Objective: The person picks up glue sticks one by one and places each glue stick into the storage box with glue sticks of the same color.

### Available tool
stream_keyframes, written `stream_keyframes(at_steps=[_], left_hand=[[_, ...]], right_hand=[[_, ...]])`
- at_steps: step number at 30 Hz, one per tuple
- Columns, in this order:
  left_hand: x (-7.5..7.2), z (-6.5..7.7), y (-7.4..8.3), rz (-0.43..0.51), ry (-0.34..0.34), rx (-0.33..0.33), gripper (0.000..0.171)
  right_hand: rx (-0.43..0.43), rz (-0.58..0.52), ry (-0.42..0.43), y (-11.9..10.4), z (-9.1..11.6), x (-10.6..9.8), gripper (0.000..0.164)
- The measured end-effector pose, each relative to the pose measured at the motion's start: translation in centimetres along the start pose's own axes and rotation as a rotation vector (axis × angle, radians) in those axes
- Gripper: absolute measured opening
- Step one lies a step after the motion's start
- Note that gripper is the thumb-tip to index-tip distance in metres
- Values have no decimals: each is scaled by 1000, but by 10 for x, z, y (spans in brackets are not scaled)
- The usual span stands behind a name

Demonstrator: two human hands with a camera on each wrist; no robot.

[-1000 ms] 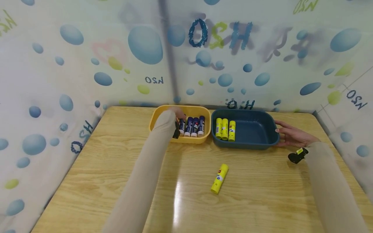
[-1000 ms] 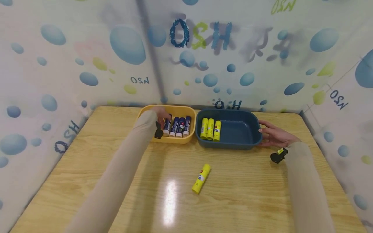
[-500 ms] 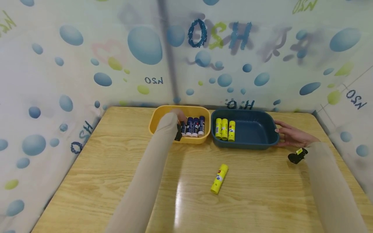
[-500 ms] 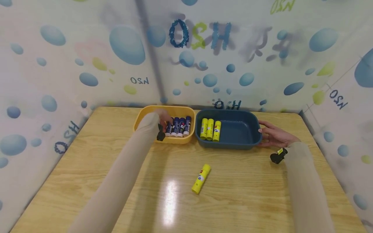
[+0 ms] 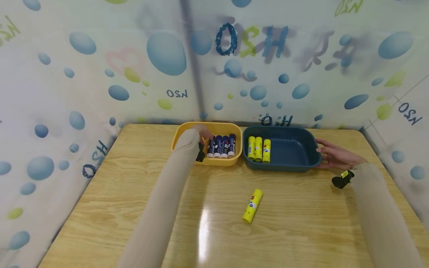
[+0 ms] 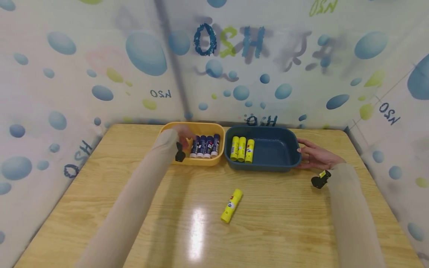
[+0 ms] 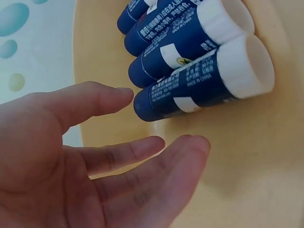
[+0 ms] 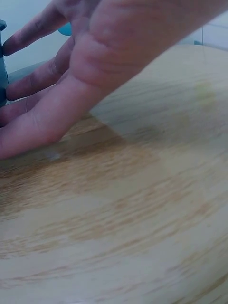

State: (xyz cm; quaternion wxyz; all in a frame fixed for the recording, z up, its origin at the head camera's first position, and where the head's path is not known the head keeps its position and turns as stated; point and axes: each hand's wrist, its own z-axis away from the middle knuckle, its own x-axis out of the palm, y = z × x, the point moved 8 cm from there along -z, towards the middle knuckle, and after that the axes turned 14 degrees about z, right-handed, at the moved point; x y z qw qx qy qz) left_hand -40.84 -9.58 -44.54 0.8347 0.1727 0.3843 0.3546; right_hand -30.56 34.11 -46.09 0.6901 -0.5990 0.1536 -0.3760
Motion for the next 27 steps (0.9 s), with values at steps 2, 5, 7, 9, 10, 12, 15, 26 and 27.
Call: stream_keyframes(at_steps=[2,5,7,9,10,12,15,26,27], left_hand=[[-1,3,0,-26,-13,25,50],[-1,28,4,-34,1,24,48],[1,41,7,-33,-4,41,47],[3,52,11,-7,-10,50,46],[4,56,13,-10,-16,63,45],[6,63,18,-3,-31,80,43],[8,71,25,-22,-50,115,41],[25,108,49,-129,-181,283,34],[28,113,52,-152,-187,308,33]], right_hand=[[3,-1,11,0,0,-1,43],[2,-4,27,0,0,-2,43],[5,-3,37,1,0,-3,43],[11,14,55,2,0,-4,42],[16,23,66,2,1,-4,41],[28,47,87,4,1,-5,39],[44,72,105,5,3,-6,37],[22,18,48,5,2,-3,42],[22,18,42,4,1,-3,42]])
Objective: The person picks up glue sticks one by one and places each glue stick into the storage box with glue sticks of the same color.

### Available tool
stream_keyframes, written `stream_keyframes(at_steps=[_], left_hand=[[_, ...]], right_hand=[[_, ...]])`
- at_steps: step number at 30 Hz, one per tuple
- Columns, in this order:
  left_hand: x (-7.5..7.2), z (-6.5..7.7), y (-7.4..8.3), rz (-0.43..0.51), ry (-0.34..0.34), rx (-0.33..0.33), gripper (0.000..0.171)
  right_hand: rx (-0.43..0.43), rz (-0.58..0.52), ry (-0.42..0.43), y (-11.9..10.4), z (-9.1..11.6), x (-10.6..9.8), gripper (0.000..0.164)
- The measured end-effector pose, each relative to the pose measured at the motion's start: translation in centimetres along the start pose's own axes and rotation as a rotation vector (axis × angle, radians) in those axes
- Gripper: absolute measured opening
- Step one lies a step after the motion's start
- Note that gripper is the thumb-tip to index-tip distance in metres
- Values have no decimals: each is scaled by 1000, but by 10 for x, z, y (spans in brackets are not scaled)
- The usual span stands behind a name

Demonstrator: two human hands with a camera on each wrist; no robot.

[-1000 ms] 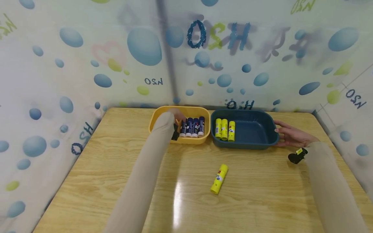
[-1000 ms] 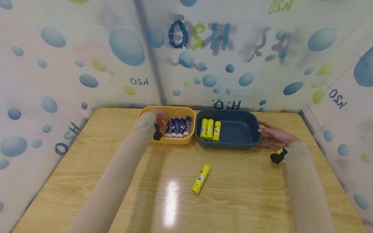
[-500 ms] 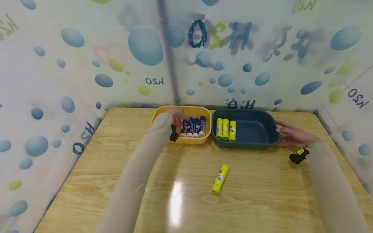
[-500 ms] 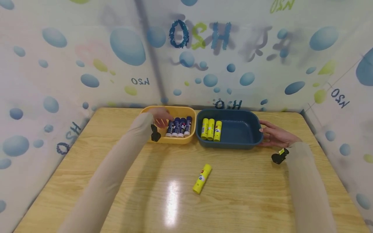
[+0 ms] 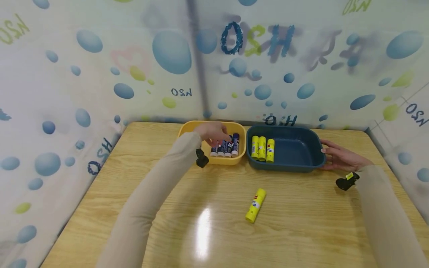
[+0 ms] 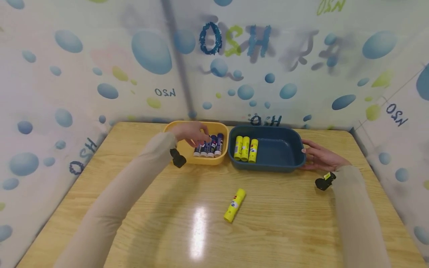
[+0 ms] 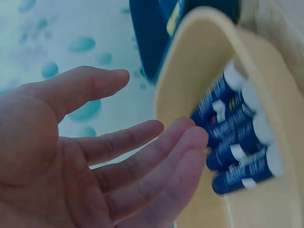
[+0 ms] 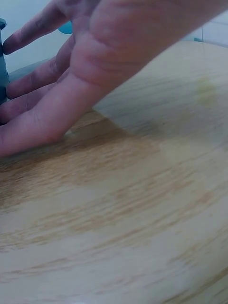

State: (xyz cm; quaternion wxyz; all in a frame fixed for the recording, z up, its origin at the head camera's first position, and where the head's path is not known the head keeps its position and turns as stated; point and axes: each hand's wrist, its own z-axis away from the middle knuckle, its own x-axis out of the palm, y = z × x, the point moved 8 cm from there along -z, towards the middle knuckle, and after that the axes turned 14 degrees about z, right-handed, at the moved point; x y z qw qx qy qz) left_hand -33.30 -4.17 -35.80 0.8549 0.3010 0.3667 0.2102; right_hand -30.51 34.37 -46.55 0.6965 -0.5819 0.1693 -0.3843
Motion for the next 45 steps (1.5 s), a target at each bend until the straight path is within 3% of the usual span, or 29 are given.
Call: stream_keyframes(at_steps=[8,14,19,26,31,38,45], left_hand=[[44,22,38,-161,-75,168,25],[84,34,53,-330,-132,281,40],[109,42,62,-421,-170,356,34],[134,40,56,-518,-231,328,37],[151,33,43,-519,-278,301,39],[178,37,43,-581,-365,435,48],[199,41,41,-690,-450,512,38]], right_hand=[[-26,-37,-48,1,2,2,46],[-38,-11,-57,0,0,1,44],[-35,-19,-47,0,-1,1,45],[-35,-32,-39,-1,-1,2,46],[-28,-50,-34,0,0,1,47],[-30,-55,-21,-2,0,1,46],[-38,-60,-46,-2,1,3,46]])
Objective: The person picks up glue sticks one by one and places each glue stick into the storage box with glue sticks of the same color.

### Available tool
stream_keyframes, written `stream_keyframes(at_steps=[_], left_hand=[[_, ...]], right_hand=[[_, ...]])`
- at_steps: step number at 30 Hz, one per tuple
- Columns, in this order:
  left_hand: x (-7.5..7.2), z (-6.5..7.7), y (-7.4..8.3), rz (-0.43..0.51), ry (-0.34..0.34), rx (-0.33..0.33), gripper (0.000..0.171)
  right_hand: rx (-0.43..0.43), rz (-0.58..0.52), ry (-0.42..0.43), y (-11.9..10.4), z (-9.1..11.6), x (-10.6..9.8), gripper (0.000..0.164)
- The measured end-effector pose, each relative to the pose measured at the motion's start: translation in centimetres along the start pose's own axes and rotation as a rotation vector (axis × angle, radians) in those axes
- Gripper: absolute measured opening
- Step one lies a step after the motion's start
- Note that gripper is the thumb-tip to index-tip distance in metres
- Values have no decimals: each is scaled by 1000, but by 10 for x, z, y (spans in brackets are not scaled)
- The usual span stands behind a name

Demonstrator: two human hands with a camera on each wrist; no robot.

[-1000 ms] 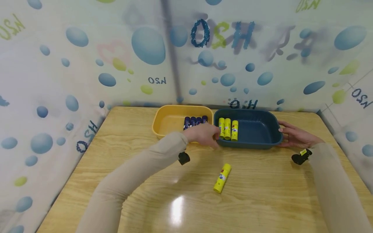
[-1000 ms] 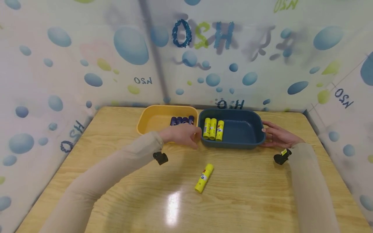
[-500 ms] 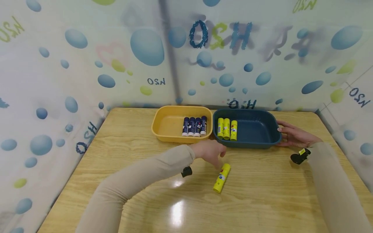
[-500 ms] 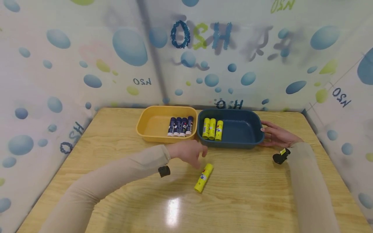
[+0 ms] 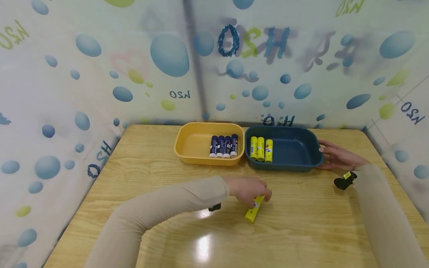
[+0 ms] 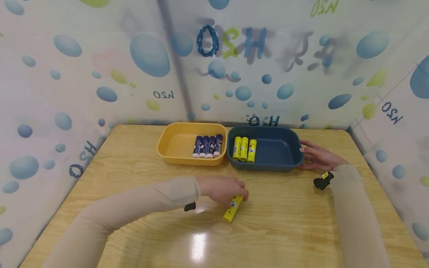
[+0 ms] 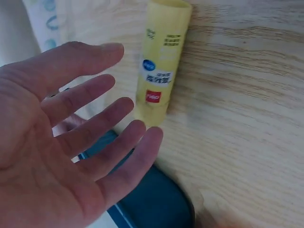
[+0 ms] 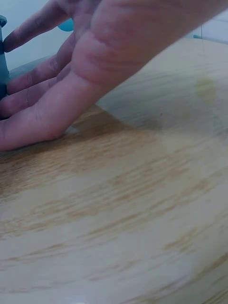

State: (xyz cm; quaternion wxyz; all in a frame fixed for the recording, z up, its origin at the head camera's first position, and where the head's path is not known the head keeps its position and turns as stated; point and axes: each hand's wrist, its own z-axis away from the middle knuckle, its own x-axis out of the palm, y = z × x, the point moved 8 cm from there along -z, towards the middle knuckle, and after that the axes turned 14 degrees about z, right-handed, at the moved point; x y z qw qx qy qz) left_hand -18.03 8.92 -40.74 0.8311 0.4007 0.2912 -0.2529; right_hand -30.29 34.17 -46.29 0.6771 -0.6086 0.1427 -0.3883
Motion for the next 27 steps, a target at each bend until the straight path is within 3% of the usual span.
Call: stream_keyframes(at_steps=[5,10,17,24,27], left_hand=[[6,-3,1,-92,5,-11,36],[9,-4,2,-178,21,-6,39],[15,-5,2,-215,10,-13,49],[20,-13,4,-259,5,2,44],[23,-17,4,-252,-6,-3,42]], right_hand=[[-12,-12,-39,-1,-1,2,47],[-1,8,-21,0,-1,0,46],[7,6,-12,0,-2,-1,44],[1,13,-28,3,-1,-3,42],[-22,-2,-73,4,-1,-4,42]])
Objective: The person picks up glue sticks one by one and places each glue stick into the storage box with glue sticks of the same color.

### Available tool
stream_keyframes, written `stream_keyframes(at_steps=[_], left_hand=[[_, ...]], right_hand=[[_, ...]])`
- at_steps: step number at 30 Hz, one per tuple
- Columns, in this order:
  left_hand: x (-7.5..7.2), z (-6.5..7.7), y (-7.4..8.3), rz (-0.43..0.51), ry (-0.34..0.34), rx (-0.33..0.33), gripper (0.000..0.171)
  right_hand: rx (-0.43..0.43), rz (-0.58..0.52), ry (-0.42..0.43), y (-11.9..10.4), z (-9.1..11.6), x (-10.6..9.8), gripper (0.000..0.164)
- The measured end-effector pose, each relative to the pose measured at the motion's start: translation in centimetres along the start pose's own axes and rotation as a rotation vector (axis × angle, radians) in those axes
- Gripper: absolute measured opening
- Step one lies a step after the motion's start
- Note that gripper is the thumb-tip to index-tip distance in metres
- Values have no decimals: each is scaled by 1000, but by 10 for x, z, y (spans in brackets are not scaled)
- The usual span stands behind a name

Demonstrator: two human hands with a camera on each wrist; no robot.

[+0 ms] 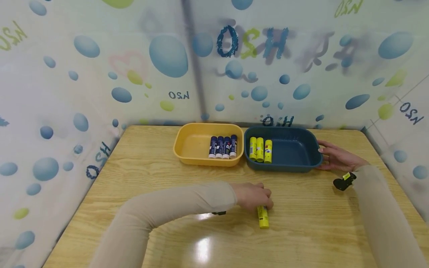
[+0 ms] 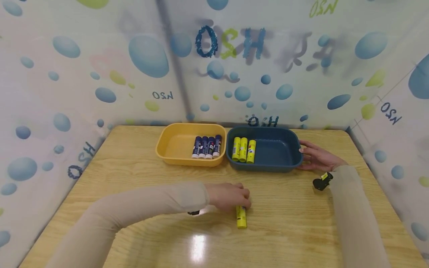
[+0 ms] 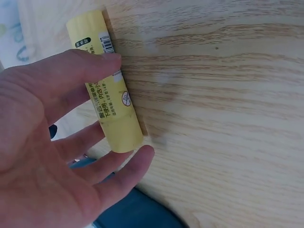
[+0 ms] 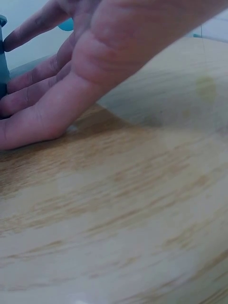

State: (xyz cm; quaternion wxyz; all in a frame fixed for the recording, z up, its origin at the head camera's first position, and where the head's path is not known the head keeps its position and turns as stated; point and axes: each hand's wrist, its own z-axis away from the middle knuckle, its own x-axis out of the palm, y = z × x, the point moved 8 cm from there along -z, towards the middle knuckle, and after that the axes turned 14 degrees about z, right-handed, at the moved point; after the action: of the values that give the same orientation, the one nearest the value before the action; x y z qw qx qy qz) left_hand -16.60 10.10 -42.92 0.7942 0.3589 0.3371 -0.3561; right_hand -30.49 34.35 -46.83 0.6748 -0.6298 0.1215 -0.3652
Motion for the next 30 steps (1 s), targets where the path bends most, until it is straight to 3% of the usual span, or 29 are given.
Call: stream_keyframes(at_steps=[4,15,24,30], left_hand=[[1,-3,2,3,-8,-11,38],[1,-11,9,-88,18,0,19],[0,-17,12,-131,10,26,20],[-5,-20,9,-80,-24,26,24]], right_hand=[[-8,-15,-1,0,0,1,44],[42,2,115,0,1,2,46],[37,21,119,0,2,0,45],[48,36,168,1,2,-3,42]])
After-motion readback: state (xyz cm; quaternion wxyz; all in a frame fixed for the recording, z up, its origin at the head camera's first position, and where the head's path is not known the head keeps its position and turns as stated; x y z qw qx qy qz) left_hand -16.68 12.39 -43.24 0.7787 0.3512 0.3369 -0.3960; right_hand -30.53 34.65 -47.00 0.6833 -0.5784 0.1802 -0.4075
